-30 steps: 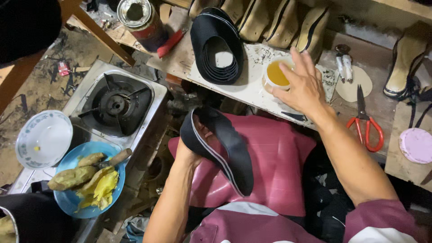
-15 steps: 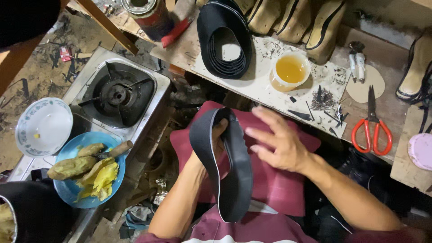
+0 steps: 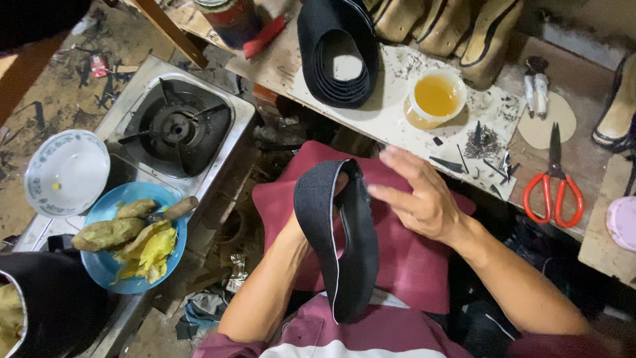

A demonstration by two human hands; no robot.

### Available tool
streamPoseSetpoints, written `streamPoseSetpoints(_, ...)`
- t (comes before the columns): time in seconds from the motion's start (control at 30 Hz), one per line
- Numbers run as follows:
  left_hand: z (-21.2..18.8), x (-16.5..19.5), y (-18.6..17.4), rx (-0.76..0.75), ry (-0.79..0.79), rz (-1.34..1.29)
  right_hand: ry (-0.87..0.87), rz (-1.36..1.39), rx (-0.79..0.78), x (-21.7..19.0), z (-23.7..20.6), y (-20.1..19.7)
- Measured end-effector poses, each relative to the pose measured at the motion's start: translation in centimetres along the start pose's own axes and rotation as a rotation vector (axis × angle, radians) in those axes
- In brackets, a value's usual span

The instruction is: The person sits on the floor in a shoe workshop and shapes a black shoe counter over their lap. They repeatedly hold the curved component, press and flex its edges by hand, and dip fingers into a cup of yellow glue to treat the edge while working it into shape.

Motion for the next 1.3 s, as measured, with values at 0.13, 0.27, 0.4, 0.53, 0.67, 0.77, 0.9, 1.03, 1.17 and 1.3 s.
streamPoseSetpoints(0.13, 0.1, 1.7, 1.3, -0.111, 0.055, -0.323, 0.026, 0.038, -0.090, 0.1, -0.4, 0.6)
streamPoseSetpoints(0.27, 0.5, 4.5, 1.7, 0.000, 0.014, -0.485, 0.229, 0.378, -0.125, -0.3, -1.3, 1.2)
streamPoseSetpoints(0.4, 0.2, 5.8, 3.3, -0.054, 0.087, -0.418, 0.806, 0.596, -0.259, -0.4, -2.0, 2.6)
streamPoseSetpoints(0.53, -1.9, 3.1, 3.8, -0.159, -0.204, -0.258, 0.783, 0.475, -0.158, -0.4, -0.7, 2.3)
streamPoseSetpoints(0.67, -2.8, 0.0, 0.7, -0.195, -0.184, -0.078, 0.620, 0.212, -0.097, 1.9, 0.6, 0.3)
streamPoseSetpoints(0.77, -1.9, -1.6, -0.9, -0.158, -0.090, -0.178, 0.361, -0.223, 0.018, 6.0, 2.1, -2.3)
streamPoseSetpoints(0.9, -2.0, -1.7, -0.7, -0.120, -0.183, -0.205, 0.417, -0.526, -0.039, 11.2, 2.7, -2.9)
streamPoseSetpoints(1.03, -2.5, 0.6, 0.2, -0.155, -0.188, -0.175, 0.415, -0.476, -0.018, 13.2, 1.3, -3.1)
streamPoseSetpoints(1.17, -2.8, 2.2, 0.9, -0.165, -0.216, -0.205, 0.483, -0.186, 0.060, 11.6, -0.1, -2.9)
streamPoseSetpoints(1.3, -2.4, 2.8, 2.1, -0.159, -0.232, -0.233, 0.366, 0.135, -0.040, 4.4, -2.1, -1.3)
Point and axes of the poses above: each hand's wrist, its own z-axis towards the middle knuckle, its own y-axis out of the palm, x = y × z, the point moved 3 cm from there along z, towards the middle knuckle, and after that the axes turned 5 degrees about y, right-handed, at the moved point
